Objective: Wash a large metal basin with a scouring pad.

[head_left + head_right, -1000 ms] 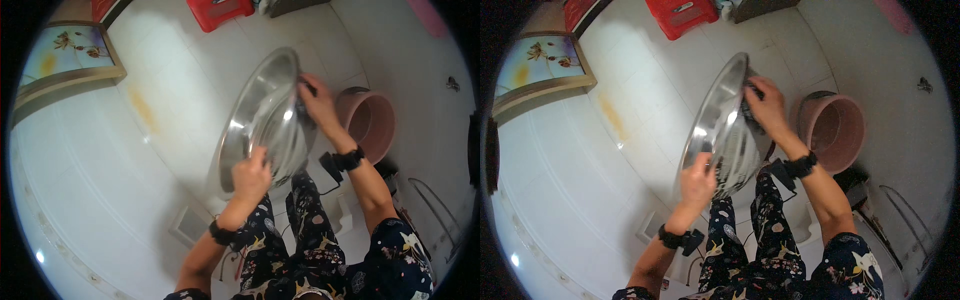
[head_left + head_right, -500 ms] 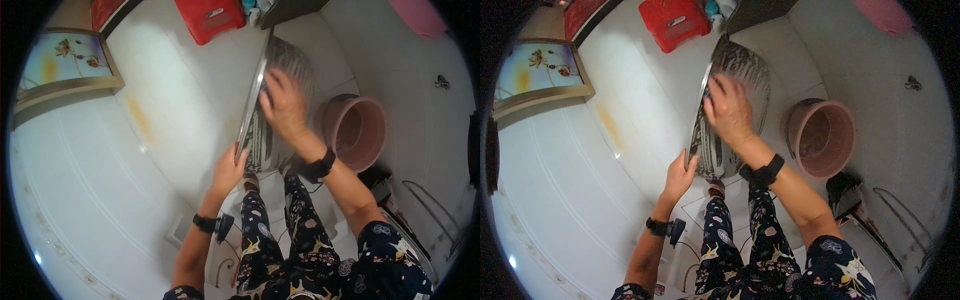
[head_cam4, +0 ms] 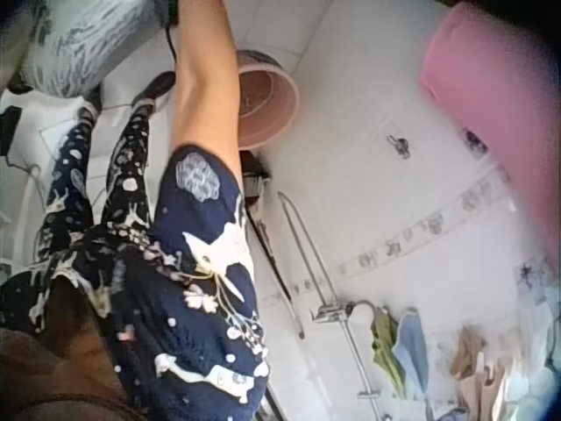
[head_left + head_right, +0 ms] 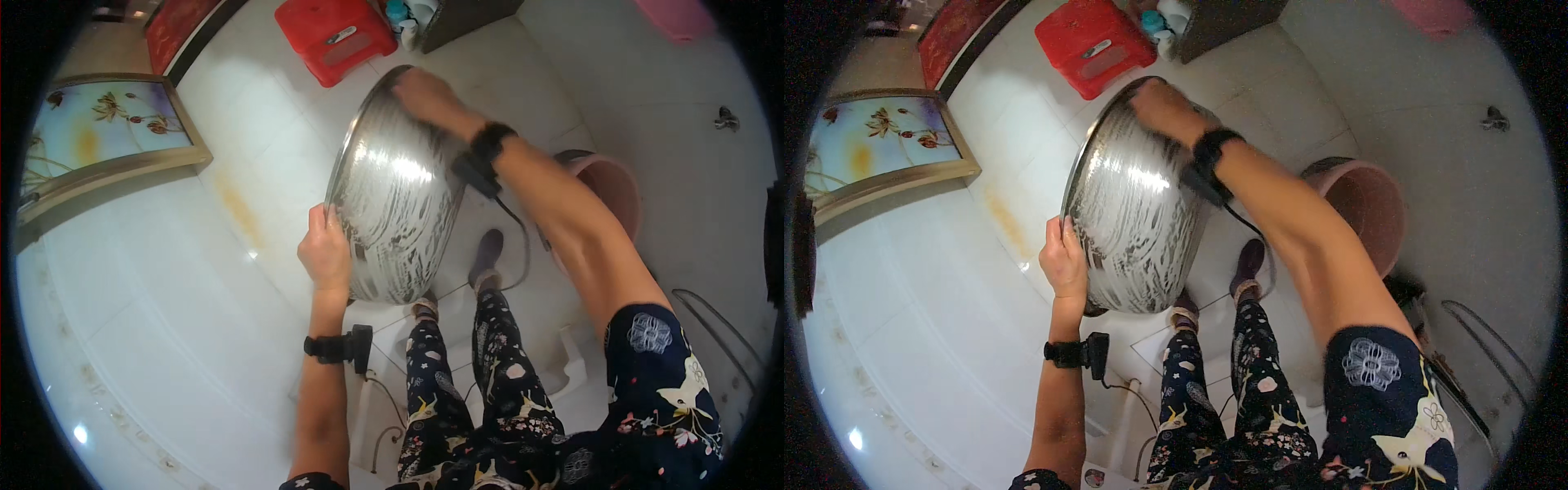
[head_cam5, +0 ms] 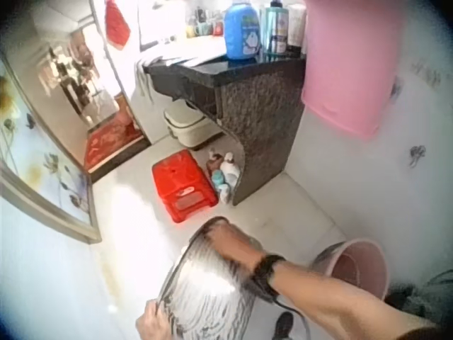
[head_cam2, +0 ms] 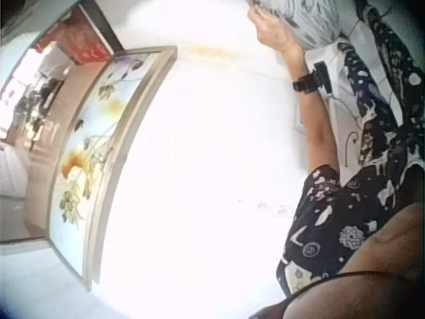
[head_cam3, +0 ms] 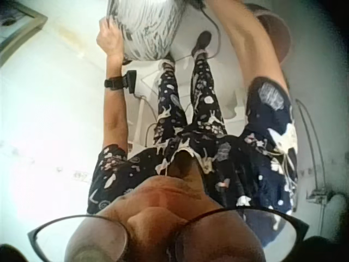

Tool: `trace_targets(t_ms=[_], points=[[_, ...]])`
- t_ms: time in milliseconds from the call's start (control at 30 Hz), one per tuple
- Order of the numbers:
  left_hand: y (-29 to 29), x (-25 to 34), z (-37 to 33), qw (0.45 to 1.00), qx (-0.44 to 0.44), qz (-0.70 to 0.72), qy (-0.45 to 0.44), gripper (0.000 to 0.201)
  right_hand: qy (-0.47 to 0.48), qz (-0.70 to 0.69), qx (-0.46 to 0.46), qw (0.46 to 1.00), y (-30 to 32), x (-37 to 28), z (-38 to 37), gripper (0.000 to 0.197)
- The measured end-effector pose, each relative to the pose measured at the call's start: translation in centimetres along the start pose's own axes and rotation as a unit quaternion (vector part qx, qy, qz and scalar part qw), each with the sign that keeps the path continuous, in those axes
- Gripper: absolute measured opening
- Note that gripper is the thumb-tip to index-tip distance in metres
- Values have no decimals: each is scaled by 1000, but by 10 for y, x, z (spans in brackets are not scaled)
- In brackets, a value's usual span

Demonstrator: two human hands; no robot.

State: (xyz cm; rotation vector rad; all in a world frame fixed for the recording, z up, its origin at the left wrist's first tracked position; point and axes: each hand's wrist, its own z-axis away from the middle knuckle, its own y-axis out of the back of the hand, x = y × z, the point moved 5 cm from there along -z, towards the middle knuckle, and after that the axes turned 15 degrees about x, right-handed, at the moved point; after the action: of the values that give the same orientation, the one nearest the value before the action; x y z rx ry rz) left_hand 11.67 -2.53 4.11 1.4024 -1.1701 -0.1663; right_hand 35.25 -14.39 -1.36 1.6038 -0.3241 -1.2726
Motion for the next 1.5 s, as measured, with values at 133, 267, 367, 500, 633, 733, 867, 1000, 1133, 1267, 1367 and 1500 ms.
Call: trace_targets(t_ms=[133, 267, 367, 500, 633, 733, 867, 1000, 1133, 1267, 1367, 1500], points=[[6, -23, -5, 997, -26, -50, -45, 9, 47, 24, 190, 980, -18, -29, 36, 12], [14, -29, -9, 1000, -5, -6, -30, 10, 302, -129, 236, 915, -28, -129, 128, 16], [9, -24, -10, 1000, -6, 2, -17, 13, 252, -143, 212, 933, -19, -92, 92, 24], [-3, -5, -4, 1000, -18, -2, -13, 15, -6, -52, 292, 955, 0, 0, -7, 10], [9, -12, -13, 1000, -1, 4, -14, 19, 135, -163, 277, 937, -32, -84, 66, 5], [11, -23, -16, 999, 25, 42, -7, 23, 266, -191, 206, 922, -34, -125, 105, 10], [-1, -5, -14, 999, -24, 32, 17, 24, 86, -112, 155, 978, -25, -57, 38, 11], [6, -2, -13, 1000, 2, 10, -25, 23, -47, -46, 106, 992, -16, -37, 4, 14], [14, -19, -6, 1000, 3, -11, 3, 20, 242, -129, 211, 938, -15, -102, 82, 12], [2, 8, -7, 999, -2, 31, 17, 20, 46, -23, 111, 993, -9, -30, 0, 15], [4, 11, -10, 1000, 22, 20, -6, 21, 121, 28, 126, 984, -20, -54, 13, 12], [14, -11, -13, 999, 44, 15, 5, 22, 241, -98, 106, 960, -17, -118, 79, 18]])
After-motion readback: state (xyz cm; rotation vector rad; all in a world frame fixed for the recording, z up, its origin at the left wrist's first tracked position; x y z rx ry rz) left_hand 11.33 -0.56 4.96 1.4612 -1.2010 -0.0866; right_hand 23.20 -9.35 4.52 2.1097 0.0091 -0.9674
